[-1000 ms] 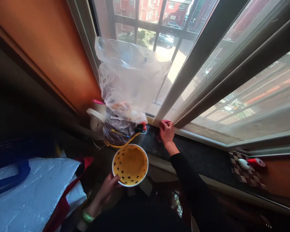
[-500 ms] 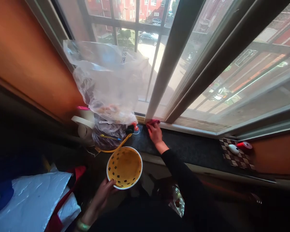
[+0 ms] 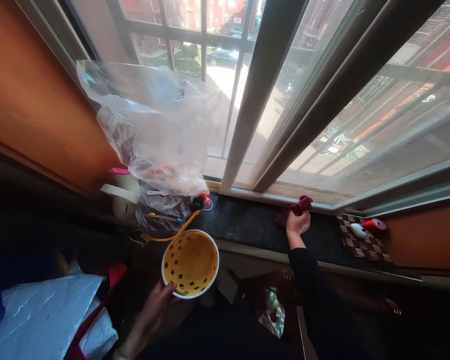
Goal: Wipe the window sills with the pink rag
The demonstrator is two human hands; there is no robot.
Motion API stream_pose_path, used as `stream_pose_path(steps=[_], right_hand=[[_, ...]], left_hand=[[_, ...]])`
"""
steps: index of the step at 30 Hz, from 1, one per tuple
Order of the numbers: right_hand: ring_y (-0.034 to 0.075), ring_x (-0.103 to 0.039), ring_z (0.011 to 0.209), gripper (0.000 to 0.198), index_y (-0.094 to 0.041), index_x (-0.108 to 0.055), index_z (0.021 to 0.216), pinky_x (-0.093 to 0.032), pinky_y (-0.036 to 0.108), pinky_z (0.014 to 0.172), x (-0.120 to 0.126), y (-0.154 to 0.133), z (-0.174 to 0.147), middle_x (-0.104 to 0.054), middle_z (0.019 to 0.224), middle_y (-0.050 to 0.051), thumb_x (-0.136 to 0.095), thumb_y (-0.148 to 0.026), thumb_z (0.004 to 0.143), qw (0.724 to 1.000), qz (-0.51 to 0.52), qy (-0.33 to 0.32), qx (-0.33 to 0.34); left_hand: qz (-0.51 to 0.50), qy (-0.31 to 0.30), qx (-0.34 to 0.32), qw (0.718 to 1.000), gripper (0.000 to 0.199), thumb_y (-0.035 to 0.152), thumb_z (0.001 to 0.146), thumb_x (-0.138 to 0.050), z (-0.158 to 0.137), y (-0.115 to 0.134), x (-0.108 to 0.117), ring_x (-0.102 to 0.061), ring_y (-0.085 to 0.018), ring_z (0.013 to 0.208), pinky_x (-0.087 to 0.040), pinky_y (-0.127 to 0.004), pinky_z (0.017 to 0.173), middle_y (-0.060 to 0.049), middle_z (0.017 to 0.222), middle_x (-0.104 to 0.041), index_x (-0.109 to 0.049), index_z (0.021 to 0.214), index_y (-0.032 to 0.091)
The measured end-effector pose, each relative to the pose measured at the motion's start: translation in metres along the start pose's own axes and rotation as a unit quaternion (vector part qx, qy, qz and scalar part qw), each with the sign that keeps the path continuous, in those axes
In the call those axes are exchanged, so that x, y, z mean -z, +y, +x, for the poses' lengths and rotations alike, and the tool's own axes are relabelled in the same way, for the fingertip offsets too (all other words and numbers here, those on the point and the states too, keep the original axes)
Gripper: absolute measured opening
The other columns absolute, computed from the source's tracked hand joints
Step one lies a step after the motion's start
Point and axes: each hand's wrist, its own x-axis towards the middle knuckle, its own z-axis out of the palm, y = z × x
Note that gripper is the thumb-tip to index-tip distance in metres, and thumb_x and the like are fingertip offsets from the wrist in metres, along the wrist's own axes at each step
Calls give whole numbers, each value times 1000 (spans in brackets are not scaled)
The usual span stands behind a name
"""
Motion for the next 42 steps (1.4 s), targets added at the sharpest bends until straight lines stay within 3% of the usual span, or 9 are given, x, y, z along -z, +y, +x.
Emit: stream_pose_path(steps=[4,9,12,17,23,28,34,37,42], right_hand=[[37,-63,109,26,-13,-59,106,-49,45,93,-34,-40,-47,-65,108,24,-52,-21,83,999,6,0,-35],[31,-67,102,20,-15,-63,101,-51,38,91,-86,-107,-149,-71,105,19,-61,-29,87,987,43,-133,76],[25,-69,97,18,-19,-69,100,-50,31,86,-93,-130,-172,-75,101,11,-66,-31,87,965,65,-207,148],[24,-70,89,15,-21,-74,87,-48,28,78,-53,-108,-121,-78,94,9,-68,-35,85,961,59,-220,157],[38,-70,92,22,-12,-73,83,-48,38,75,18,-34,-20,-76,96,25,-60,-29,78,996,-9,-87,-13],[36,-70,100,35,-8,-72,103,-49,39,78,-3,-47,-40,-73,108,29,-48,-25,85,996,-11,-54,-67],[25,-72,88,21,-15,-74,86,-49,28,76,-69,-103,-121,-79,94,13,-65,-35,84,978,64,-193,47],[21,-70,78,23,-17,-74,76,-47,24,69,-65,-91,-96,-79,82,7,-66,-38,82,973,82,-206,55],[22,-65,66,30,-16,-73,72,-46,28,62,-4,-13,6,-75,71,8,-58,-41,79,991,69,-117,-7]], left_hand=[[-2,2,-6,1000,61,23,75,-79,1,-4,3,-73,-33,110,-60,-40,89,-16,121,-75,-64,134,19],[-11,9,2,1000,66,22,74,-78,-3,-3,4,-72,-34,112,-59,-42,92,-16,123,-74,-61,138,19],[-9,13,0,1000,67,21,74,-77,-6,1,3,-72,-35,112,-60,-43,92,-17,123,-74,-60,138,16],[-2,6,-3,1000,65,20,74,-77,-8,9,-2,-73,-35,111,-60,-44,92,-17,119,-76,-61,137,16],[-7,12,-5,1000,65,18,75,-79,-8,6,-4,-74,-34,111,-61,-42,92,-17,122,-75,-61,138,16],[-40,19,5,999,63,12,84,-71,-7,-2,-1,-76,-31,107,-62,-42,94,-15,119,-76,-55,145,18],[-25,40,22,999,54,6,91,-62,2,-5,3,-79,-26,93,-63,-40,91,-13,107,-79,-56,144,14],[-8,46,20,999,53,5,91,-61,7,0,1,-79,-26,90,-64,-40,91,-11,103,-80,-56,143,15],[16,24,19,999,59,6,90,-63,13,3,-2,-79,-27,98,-64,-40,92,-11,112,-79,-54,147,19]])
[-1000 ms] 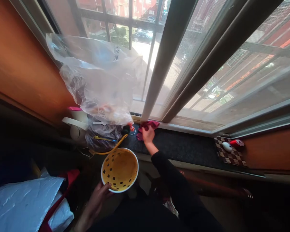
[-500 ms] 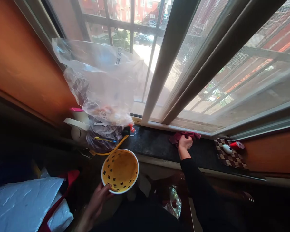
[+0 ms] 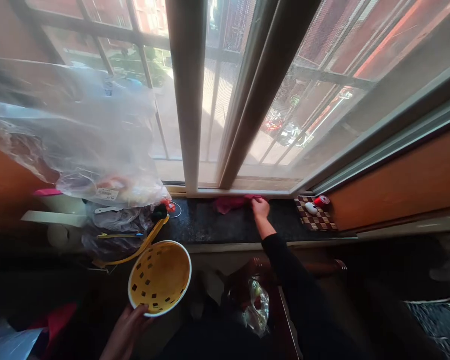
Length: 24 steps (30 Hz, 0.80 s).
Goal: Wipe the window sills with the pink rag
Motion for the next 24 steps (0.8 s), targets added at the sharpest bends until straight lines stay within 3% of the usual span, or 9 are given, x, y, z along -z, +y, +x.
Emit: stream_pose_path(steps=[3,5,9,11,14,17,20,24], right_hand=[[27,-66,76,26,-14,-71,75,-51,35,74,53,31,44,-75,79,14,-56,-36,77,995,-16,96,-31],[31,-67,95,24,-14,-71,84,-51,41,89,78,43,67,-75,95,18,-57,-32,77,987,-20,154,-32],[40,-53,129,40,-9,-66,113,-41,55,111,91,54,95,-61,129,28,-60,-29,79,970,-19,238,-52],[43,-51,132,47,-5,-60,125,-39,61,112,73,54,95,-57,132,32,-54,-27,83,966,-14,248,-76],[43,-49,137,53,-4,-51,138,-37,65,115,15,43,71,-55,132,33,-38,-21,90,972,-6,227,-65],[44,-47,138,56,-4,-46,143,-35,67,117,-55,20,18,-56,130,32,-34,-22,91,982,1,188,-9],[44,-53,130,55,-5,-48,141,-41,64,112,-115,-12,-46,-59,125,30,-43,-31,92,992,13,117,54],[45,-51,128,65,-3,-49,138,-44,64,108,-153,-49,-127,-58,126,32,-58,-45,90,991,22,11,131]], left_hand=[[10,-8,-3,1000,63,6,87,-67,3,-2,0,-78,-28,101,-64,-40,92,-11,116,-78,-55,147,21],[11,-5,-5,1000,66,6,85,-69,3,-2,-1,-78,-29,100,-64,-40,93,-11,116,-79,-55,147,21],[-5,4,-5,1000,64,8,85,-69,-6,0,-7,-78,-29,99,-63,-42,93,-13,114,-78,-54,146,19],[-19,3,-5,1000,62,10,85,-70,-10,-2,-9,-78,-30,102,-63,-43,93,-14,114,-78,-55,145,18],[-43,13,-11,999,58,14,82,-73,-12,-10,-8,-77,-32,104,-62,-44,94,-16,115,-78,-59,139,16],[-61,17,-25,998,52,20,78,-78,-11,-21,-5,-76,-33,105,-61,-46,95,-17,115,-77,-65,129,15],[-73,6,-42,996,48,24,74,-81,-11,-28,-3,-76,-33,106,-60,-46,96,-17,113,-78,-69,120,15],[-85,9,-33,996,47,22,72,-82,-11,-34,-1,-75,-33,105,-61,-46,93,-16,114,-77,-69,118,17]])
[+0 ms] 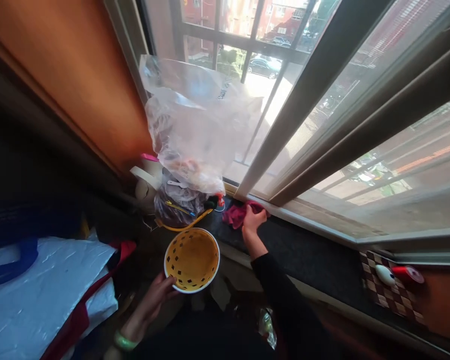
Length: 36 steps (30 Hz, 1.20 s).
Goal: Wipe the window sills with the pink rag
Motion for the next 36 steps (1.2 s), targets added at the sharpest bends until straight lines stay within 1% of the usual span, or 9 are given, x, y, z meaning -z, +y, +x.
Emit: stream_pose_path(steps=[4,9,11,14,16,18,22,29,36], right_hand=[[45,-39,139,69,-4,-50,141,-37,64,114,11,-22,-34,-45,142,32,-65,-43,86,983,30,-117,138],[28,-61,115,37,-19,-68,121,-48,49,107,59,-37,-12,-67,118,13,-48,-20,89,901,88,-296,306],[25,-63,112,31,-23,-69,116,-51,46,103,82,-58,5,-70,115,10,-49,-20,92,892,120,-264,347],[26,-60,117,21,-24,-70,110,-47,49,106,108,-105,37,-67,120,10,-54,-26,97,903,124,-86,401],[28,-57,120,20,-24,-74,104,-43,52,109,110,-134,61,-64,121,11,-55,-29,99,894,91,16,438],[29,-54,122,24,-25,-77,102,-42,53,109,98,-147,82,-62,119,12,-54,-30,100,875,57,52,478],[30,-52,119,27,-26,-81,106,-43,52,107,58,-114,87,-61,116,12,-55,-27,99,848,10,18,530],[26,-58,111,26,-28,-79,115,-47,41,100,22,-22,25,-69,120,10,-60,-28,99,836,-62,-150,524],[25,-61,114,22,-23,-80,107,-47,41,101,36,-43,36,-73,116,9,-60,-21,97,829,-12,-194,524]], left_hand=[[-22,9,-15,1000,42,23,75,-80,-1,-9,4,-75,-32,105,-62,-45,90,-17,115,-77,-69,115,17],[-42,-10,-32,999,41,22,78,-76,1,-19,9,-77,-32,98,-64,-41,79,-18,117,-76,-65,116,14],[-47,-16,-35,998,40,21,79,-75,3,-20,10,-77,-31,97,-64,-39,76,-18,117,-76,-64,117,14],[-47,-12,-24,999,39,17,79,-74,5,-19,11,-77,-31,97,-64,-37,74,-18,116,-76,-62,116,13],[-44,-10,-16,999,39,15,79,-73,5,-17,11,-77,-31,97,-64,-38,74,-20,117,-75,-62,116,12],[-42,-15,-18,999,39,15,79,-74,5,-16,11,-77,-31,96,-64,-39,74,-20,118,-74,-62,116,12],[-39,-12,-13,999,48,19,77,-78,4,-17,10,-77,-28,91,-63,-37,76,-18,119,-74,-62,121,13],[-26,-19,-16,999,51,25,76,-79,3,-15,14,-76,-28,94,-64,-38,78,-18,123,-73,-61,123,15],[-7,-13,-11,1000,43,23,77,-78,5,-11,18,-77,-25,91,-64,-34,75,-16,116,-76,-62,117,15]])
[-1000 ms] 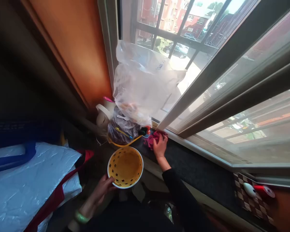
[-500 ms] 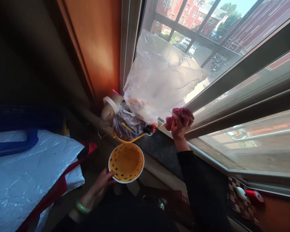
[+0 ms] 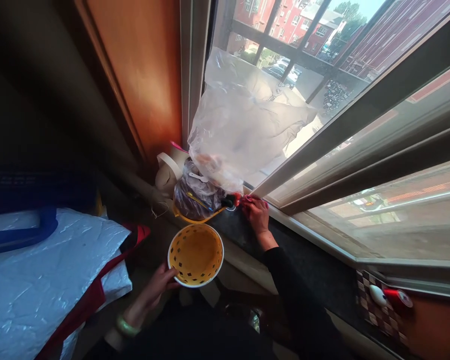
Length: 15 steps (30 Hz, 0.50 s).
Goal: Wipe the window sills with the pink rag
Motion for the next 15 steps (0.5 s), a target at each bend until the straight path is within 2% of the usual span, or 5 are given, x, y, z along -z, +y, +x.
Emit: stream_pose_path(steps=[3,6,8,12,15], right_hand=[[26,-60,113,26,-24,-79,109,-49,44,101,21,5,19,-71,117,9,-56,-19,97,995,4,95,-4],[28,-56,119,31,-25,-78,112,-47,49,104,23,8,22,-66,124,11,-54,-15,95,987,-1,157,-26],[29,-56,115,32,-24,-79,109,-49,49,100,14,7,12,-65,121,13,-53,-13,93,990,-6,137,-42],[27,-56,105,28,-22,-80,94,-52,45,93,-1,6,-7,-66,107,12,-54,-11,91,996,13,51,-69],[27,-57,108,32,-23,-80,97,-51,45,96,5,7,-3,-67,110,11,-52,-9,90,995,35,69,-69]], left_hand=[[2,-9,0,1000,42,24,76,-79,1,0,1,-77,-25,92,-63,-32,74,-15,119,-76,-63,115,15],[2,-16,-5,1000,43,25,76,-79,3,0,1,-77,-26,92,-63,-32,73,-16,120,-75,-64,115,15],[5,-21,1,1000,43,23,77,-79,5,0,1,-77,-26,93,-64,-34,75,-16,120,-75,-64,116,15],[11,-24,0,1000,42,22,79,-76,7,0,0,-77,-25,90,-64,-35,76,-16,117,-76,-63,119,14],[9,-13,-10,1000,41,22,80,-74,6,0,-2,-77,-25,89,-63,-33,72,-17,118,-75,-62,118,14]])
